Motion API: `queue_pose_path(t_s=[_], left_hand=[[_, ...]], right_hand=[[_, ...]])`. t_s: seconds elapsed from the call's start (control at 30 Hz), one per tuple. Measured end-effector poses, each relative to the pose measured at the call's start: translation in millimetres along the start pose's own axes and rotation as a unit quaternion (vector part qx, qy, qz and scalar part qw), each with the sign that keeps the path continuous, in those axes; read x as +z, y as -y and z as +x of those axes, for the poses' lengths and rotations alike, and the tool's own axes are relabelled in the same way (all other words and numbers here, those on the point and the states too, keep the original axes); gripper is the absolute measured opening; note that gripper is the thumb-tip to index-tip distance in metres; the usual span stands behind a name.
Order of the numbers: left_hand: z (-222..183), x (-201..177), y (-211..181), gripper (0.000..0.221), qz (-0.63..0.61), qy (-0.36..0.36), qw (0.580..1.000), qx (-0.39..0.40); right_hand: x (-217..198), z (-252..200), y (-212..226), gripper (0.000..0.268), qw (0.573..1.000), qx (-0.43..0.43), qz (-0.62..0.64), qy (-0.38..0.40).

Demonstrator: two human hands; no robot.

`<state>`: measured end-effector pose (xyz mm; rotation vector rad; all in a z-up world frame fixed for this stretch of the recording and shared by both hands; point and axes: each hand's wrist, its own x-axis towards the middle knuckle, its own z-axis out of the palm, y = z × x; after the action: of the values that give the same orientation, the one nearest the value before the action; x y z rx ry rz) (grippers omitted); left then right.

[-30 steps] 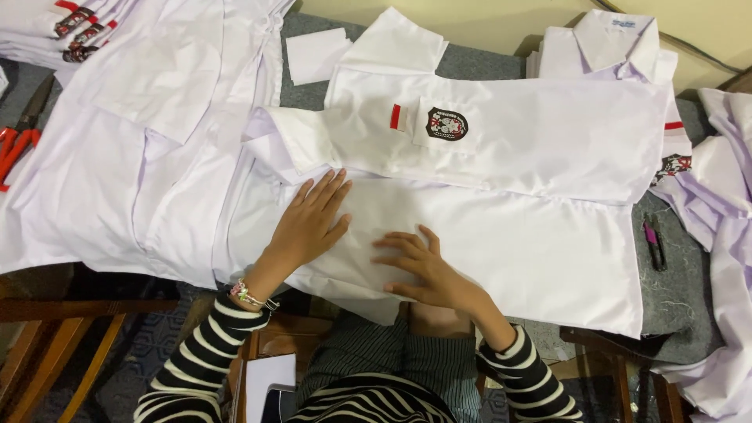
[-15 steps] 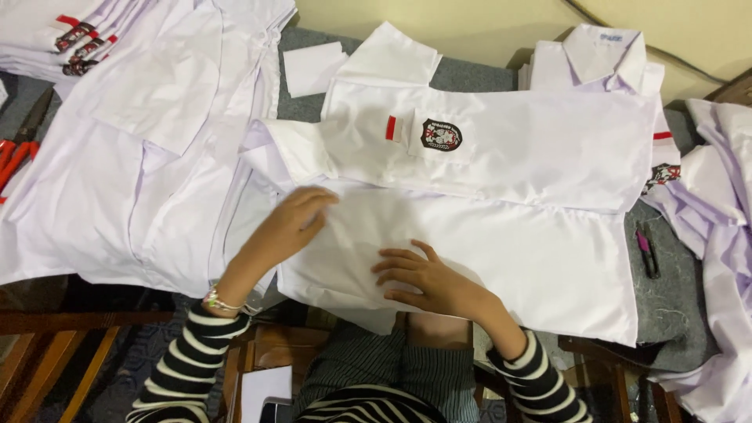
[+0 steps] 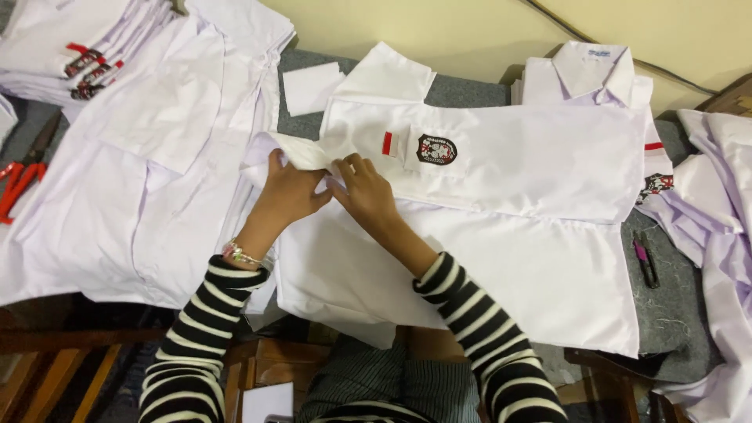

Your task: Trimming loose threads from a white shirt and folding it neatly on a work surface.

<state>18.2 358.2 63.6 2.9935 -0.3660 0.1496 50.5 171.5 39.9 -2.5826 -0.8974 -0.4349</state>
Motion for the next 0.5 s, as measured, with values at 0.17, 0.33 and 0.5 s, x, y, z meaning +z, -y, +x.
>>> queue_pose_path(t_s=[0.17, 0.33, 0.5], left_hand=[[25, -37, 0, 0.049, 0.002, 0.075, 0.997, 0.017], [32, -111, -12, 0.078, -0.153, 0.27, 0.95, -0.026], [61, -144, -19, 0.084, -0.253, 0.293, 0.919, -0.069]], right_hand=[[8, 5, -12, 0.018, 0.996, 0.014, -0.061, -0.058], [0, 0, -13, 0.013, 0.996, 0.04, -0.049, -0.055], [11, -1, -12, 0.009, 0.992, 0.042, 0.103, -0.067]])
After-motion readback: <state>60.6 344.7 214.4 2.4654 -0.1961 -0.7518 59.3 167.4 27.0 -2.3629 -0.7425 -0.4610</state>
